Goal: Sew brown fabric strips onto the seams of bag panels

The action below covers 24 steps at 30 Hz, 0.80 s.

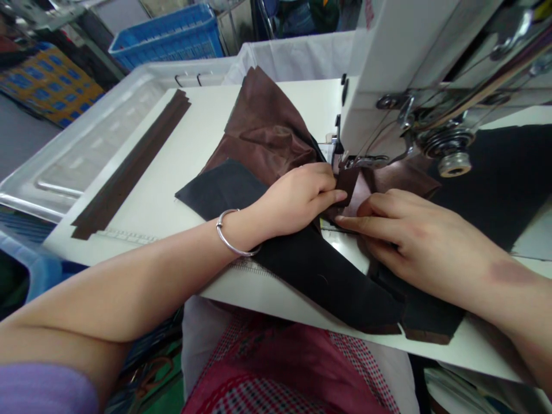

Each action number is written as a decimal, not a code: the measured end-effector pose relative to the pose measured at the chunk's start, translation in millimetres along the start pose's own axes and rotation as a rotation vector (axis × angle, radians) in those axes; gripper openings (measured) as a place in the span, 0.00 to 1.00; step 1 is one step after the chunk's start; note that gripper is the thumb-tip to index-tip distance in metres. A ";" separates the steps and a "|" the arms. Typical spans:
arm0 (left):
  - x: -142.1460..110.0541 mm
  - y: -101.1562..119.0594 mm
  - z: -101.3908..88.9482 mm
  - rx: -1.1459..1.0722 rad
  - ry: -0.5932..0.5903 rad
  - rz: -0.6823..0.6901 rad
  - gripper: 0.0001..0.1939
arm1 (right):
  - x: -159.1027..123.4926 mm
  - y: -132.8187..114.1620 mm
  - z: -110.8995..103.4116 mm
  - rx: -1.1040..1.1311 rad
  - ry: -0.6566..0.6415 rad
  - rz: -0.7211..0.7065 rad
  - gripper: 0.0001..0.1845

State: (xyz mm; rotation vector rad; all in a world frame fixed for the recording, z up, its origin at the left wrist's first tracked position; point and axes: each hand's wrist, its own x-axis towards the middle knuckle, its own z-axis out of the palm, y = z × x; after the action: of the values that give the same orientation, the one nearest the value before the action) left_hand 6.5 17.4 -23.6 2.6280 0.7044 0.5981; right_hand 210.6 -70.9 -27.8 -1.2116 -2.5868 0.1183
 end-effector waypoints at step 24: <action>-20.5 0.6 -0.4 0.202 -0.112 0.200 0.12 | -4.6 -1.5 1.5 0.045 0.068 0.068 0.16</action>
State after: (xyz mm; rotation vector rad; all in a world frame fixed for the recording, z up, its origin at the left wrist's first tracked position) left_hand -9.6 6.0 -29.3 2.9176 0.4944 0.4491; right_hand 211.8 -75.4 -30.0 -1.2654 -2.4729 0.1462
